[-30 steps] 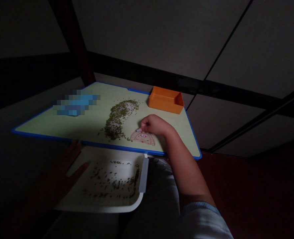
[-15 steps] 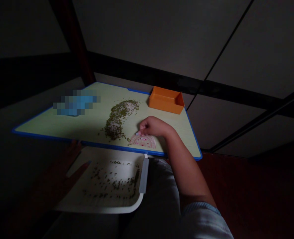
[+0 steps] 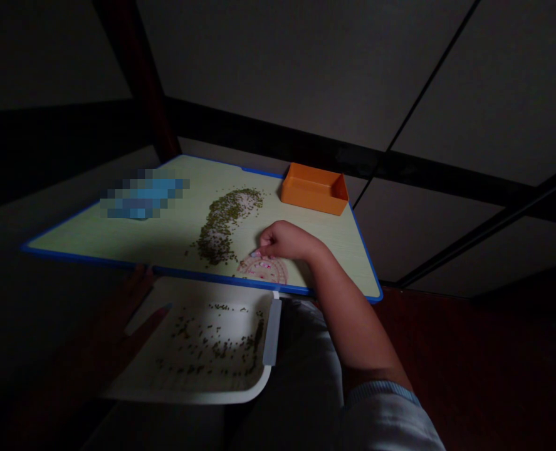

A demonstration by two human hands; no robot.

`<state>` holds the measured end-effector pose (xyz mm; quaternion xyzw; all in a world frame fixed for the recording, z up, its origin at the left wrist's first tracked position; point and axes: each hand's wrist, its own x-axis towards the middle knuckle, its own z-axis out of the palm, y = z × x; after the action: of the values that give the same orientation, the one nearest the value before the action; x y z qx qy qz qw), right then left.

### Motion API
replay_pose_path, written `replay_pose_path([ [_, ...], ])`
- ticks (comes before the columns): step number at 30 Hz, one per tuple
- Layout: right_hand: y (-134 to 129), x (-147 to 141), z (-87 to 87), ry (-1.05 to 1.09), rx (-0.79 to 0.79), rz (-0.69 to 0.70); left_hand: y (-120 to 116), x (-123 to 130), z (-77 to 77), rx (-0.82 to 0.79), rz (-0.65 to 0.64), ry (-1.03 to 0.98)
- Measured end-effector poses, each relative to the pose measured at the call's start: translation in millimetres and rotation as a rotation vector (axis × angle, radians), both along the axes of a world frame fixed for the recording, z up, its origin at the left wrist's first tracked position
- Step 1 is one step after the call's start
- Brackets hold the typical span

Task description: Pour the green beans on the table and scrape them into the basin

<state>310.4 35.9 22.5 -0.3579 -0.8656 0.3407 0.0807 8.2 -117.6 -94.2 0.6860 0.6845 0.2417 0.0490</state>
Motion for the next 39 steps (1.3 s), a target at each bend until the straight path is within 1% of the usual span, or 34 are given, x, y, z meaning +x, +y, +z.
replay_pose_path([
  [3, 0.5, -3.7, -3.3, 0.011, 0.004, 0.007, 0.0, 0.1, -0.2, 0.003, 0.000, 0.000],
  [6, 0.5, -7.0, -6.4, 0.023, -0.017, 0.050, 0.5, 0.6, 0.3, 0.002, -0.001, -0.006],
  [11, 0.7, -5.0, -5.7, 0.045, -0.055, 0.091, 0.3, 0.1, -0.1, 0.007, -0.013, -0.011],
  [16, 2.3, 4.0, -1.5, 0.041, -0.057, 0.041, -0.3, 0.4, 0.1, 0.016, -0.005, -0.022],
  [26, 5.3, 19.1, 9.4, -0.074, 0.014, -0.107, -0.1, -0.1, 0.4, 0.014, -0.009, 0.001],
  [29, 5.3, 22.6, 12.3, -0.056, 0.020, -0.131, -0.4, 0.3, 0.4, 0.017, -0.006, -0.006],
  [32, 5.2, 22.8, 11.0, 0.005, -0.036, -0.080, -0.2, 0.5, -0.4, 0.015, -0.001, 0.004],
  [35, 5.7, 18.2, 5.1, 0.035, -0.080, -0.013, 0.7, -0.2, -2.2, 0.020, -0.003, 0.007],
  [37, 6.0, 14.4, 1.0, 0.027, -0.076, 0.009, 1.3, -0.8, -3.2, 0.031, -0.006, 0.002],
  [39, 6.3, 12.2, -1.4, 0.008, -0.060, 0.003, 1.7, -1.2, -3.5, 0.031, -0.006, -0.005],
])
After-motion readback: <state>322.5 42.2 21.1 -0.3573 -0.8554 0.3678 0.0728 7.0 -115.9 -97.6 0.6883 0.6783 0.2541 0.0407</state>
